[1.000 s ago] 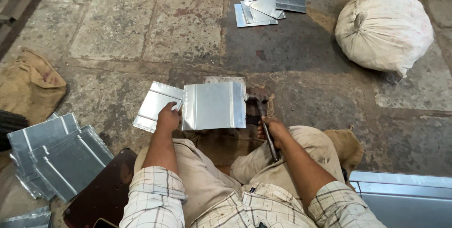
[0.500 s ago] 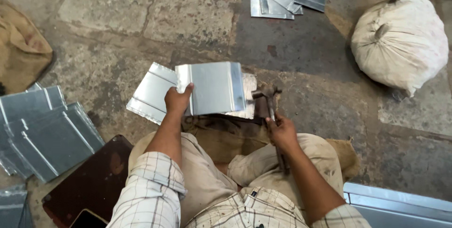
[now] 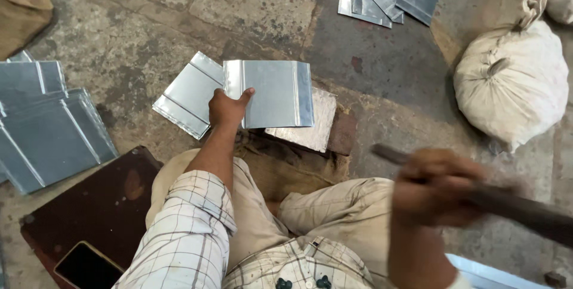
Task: The person sits on the floor and uses a hammer to flatten and shape various rectangular metal sheets, handling them one at a time and placing some in a small pile.
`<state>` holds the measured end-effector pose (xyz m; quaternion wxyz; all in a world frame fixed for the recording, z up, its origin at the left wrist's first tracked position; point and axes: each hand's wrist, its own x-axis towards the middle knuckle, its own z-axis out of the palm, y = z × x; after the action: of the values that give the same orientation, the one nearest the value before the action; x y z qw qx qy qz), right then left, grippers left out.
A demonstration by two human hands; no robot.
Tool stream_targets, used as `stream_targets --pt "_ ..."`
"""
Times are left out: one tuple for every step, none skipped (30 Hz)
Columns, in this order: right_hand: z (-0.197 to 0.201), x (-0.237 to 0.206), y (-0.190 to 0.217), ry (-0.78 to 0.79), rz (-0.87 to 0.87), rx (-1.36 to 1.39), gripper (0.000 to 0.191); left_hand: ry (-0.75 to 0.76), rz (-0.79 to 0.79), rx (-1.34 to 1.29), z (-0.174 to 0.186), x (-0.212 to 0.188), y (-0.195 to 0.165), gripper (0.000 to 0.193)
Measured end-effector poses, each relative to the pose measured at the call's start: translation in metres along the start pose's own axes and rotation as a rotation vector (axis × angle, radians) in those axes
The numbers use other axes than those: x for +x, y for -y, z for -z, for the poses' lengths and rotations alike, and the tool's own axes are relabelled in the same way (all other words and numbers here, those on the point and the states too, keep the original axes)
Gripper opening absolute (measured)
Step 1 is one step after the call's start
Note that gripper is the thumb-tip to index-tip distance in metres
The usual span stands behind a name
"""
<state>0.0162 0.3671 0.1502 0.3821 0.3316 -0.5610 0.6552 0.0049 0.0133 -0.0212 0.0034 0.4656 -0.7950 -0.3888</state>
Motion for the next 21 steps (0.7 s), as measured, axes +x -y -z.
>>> stream_targets --pt "-0.010 -0.027 -0.014 0.024 -0.068 0.015 0.015 0.018 0.004 -0.008 -0.001 0.001 0.001 0.094" --pt "-0.019 -0.056 -0.025 0.116 -0.221 -0.091 0.017 0.038 0.007 -0.015 -0.001 0.002 0.001 0.095" --pt "-0.025 -0.083 -0.030 0.305 -0.411 -0.372 0.018 0.058 0.008 -0.019 -0.002 0.002 0.002 0.096" --pt "-0.026 -0.103 -0.032 0.523 -0.625 -0.680 0.019 0.044 0.005 -0.007 -0.002 0.002 0.003 0.096" --pt "-0.026 -0.113 -0.037 0.612 -0.812 -0.809 0.021 0.030 -0.005 0.011 -0.002 0.002 0.003 0.095" --pt "-0.026 -0.116 -0.039 0.639 -0.879 -0.855 0.022 0.012 -0.025 0.029 -0.002 0.003 0.003 0.095" --pt "-0.024 -0.113 -0.037 0.694 -0.887 -0.851 0.025 0.006 -0.042 0.022 -0.002 0.003 0.004 0.095" --pt "-0.020 -0.100 -0.035 0.610 -0.737 -0.771 0.031 0.004 -0.053 0.013 -0.002 0.004 0.004 0.095" --pt "-0.014 -0.079 -0.031 0.538 -0.595 -0.692 0.037 0.007 -0.053 0.004 -0.002 0.002 0.005 0.096" --pt "-0.012 -0.057 -0.026 0.464 -0.476 -0.762 0.033 0.020 -0.038 0.007 -0.003 -0.001 0.007 0.094" --pt "-0.008 -0.032 -0.021 0.373 -0.585 -0.682 0.037 0.024 -0.038 0.009 -0.003 0.001 0.005 0.092" --pt "-0.005 -0.008 -0.014 0.267 -0.416 -0.421 0.035 0.017 -0.041 0.006 -0.003 0.002 0.005 0.091" --pt "-0.004 0.016 -0.013 0.146 -0.348 -0.304 0.031 0.006 -0.048 0.006 -0.003 0.002 0.005 0.092" --pt "0.004 0.035 -0.002 0.141 -0.300 -0.228 0.030 -0.003 -0.047 0.006 -0.003 0.002 0.004 0.093" --pt "0.007 0.043 0.004 0.123 -0.256 -0.171 0.033 -0.010 -0.046 0.007 -0.003 0.002 0.004 0.094" --pt "0.011 0.048 0.008 0.108 -0.211 -0.116 0.035 -0.004 -0.040 0.015 -0.002 0.002 0.004 0.093" --pt "0.012 0.041 0.011 0.085 -0.169 -0.080 0.039 0.003 -0.032 0.023 -0.003 0.002 0.003 0.092" --pt "0.011 0.027 0.011 0.066 -0.151 -0.033 0.039 0.009 -0.024 0.029 -0.002 0.002 0.003 0.091" --pt "0.013 0.012 0.007 0.048 -0.132 0.013 0.038 0.008 -0.023 0.026 -0.002 0.002 0.002 0.091" --pt "0.002 -0.017 -0.005 0.051 -0.186 0.075 0.033 0.008 -0.024 0.023 -0.002 0.002 0.002 0.091" --pt "-0.005 -0.045 -0.016 0.051 -0.241 0.137 0.028 0.008 -0.023 0.019 -0.002 0.002 0.002 0.091"
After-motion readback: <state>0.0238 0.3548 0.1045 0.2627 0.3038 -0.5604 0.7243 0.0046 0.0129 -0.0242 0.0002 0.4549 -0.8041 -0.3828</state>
